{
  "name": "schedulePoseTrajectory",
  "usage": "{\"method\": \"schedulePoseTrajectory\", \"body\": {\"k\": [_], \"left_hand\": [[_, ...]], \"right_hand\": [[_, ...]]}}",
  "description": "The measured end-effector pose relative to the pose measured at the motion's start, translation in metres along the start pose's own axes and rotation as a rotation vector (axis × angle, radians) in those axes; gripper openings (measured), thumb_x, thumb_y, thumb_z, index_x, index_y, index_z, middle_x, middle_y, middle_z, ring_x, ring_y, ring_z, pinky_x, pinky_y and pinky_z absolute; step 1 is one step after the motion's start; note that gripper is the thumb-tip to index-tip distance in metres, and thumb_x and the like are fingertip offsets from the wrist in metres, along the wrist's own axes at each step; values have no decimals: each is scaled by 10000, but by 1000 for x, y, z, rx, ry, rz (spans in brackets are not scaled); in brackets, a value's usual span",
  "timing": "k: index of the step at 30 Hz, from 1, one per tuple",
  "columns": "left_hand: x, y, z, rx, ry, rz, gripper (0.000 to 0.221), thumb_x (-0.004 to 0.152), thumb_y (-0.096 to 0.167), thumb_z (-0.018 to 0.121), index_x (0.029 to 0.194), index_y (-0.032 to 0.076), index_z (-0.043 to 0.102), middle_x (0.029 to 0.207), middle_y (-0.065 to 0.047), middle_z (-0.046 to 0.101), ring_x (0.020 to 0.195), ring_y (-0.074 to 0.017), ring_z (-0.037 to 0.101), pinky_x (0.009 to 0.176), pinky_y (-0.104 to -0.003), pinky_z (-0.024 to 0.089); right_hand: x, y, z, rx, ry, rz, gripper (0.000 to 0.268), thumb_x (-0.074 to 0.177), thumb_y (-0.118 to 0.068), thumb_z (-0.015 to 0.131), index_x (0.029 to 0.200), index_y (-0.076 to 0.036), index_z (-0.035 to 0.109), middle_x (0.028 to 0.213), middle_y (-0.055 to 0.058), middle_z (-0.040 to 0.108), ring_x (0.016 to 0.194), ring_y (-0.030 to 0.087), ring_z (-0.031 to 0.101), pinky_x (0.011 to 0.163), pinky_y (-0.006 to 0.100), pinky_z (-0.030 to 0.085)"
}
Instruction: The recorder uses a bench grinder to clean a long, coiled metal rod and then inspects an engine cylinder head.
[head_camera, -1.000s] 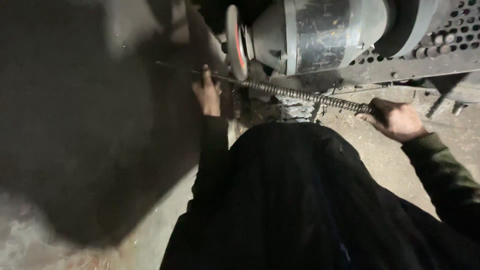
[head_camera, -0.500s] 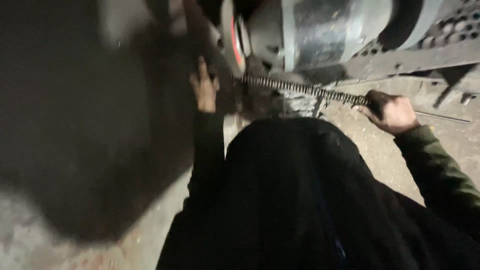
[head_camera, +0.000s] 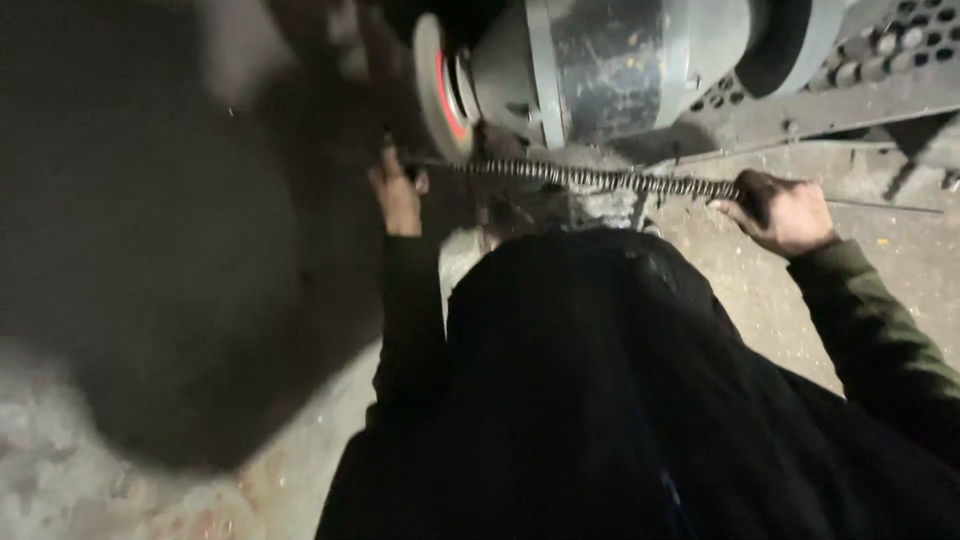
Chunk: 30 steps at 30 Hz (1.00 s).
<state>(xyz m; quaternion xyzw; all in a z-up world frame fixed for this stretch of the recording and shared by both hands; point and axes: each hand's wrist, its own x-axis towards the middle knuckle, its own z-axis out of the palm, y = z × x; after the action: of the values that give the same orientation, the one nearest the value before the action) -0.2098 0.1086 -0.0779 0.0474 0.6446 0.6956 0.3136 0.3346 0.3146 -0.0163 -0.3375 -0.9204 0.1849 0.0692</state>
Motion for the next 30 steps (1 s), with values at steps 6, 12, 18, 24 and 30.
{"method": "schedulePoseTrajectory", "body": {"k": [6, 12, 18, 24, 30], "left_hand": [[15, -6, -10, 173, 245, -38, 486, 961, 485, 627, 1161, 62, 495, 946, -9, 599, 764, -149, 636, 593, -349, 619], [10, 34, -8, 487, 196, -18, 579, 1000, 512, 572, 931, -62, 596, 848, -111, 594, 704, -188, 612, 563, -384, 593], [7, 27, -5, 586, 5, -40, 613, 1072, 481, 521, 760, -46, 554, 616, -109, 514, 475, -202, 491, 436, -380, 358], [37, 42, -25, 583, 186, 91, 573, 1033, 516, 530, 762, 13, 578, 609, -63, 581, 487, -174, 565, 449, -353, 474], [100, -34, -79, 728, 192, 284, 722, 1129, 494, 556, 1327, -191, 440, 1200, -90, 560, 983, -259, 564, 755, -424, 540]], "right_hand": [[-1, -13, -23, 6, 0, -41, 472, 997, -542, 672, 966, -71, 680, 825, 162, 691, 554, 323, 640, 539, 422, 495], [7, -15, -10, -38, 1, -53, 470, 979, -517, 700, 1054, -53, 719, 711, 154, 651, 574, 316, 637, 576, 428, 504], [6, -3, -8, 32, 18, -51, 450, 1017, -536, 702, 926, -98, 646, 728, 126, 670, 576, 291, 647, 560, 397, 498], [23, -35, 3, -7, -122, 42, 428, 973, -534, 689, 1024, -111, 728, 666, 121, 669, 479, 293, 623, 513, 420, 484], [36, -52, -12, 36, -31, 11, 463, 998, -529, 667, 1041, -69, 684, 781, 155, 694, 645, 356, 675, 559, 445, 512]]}}
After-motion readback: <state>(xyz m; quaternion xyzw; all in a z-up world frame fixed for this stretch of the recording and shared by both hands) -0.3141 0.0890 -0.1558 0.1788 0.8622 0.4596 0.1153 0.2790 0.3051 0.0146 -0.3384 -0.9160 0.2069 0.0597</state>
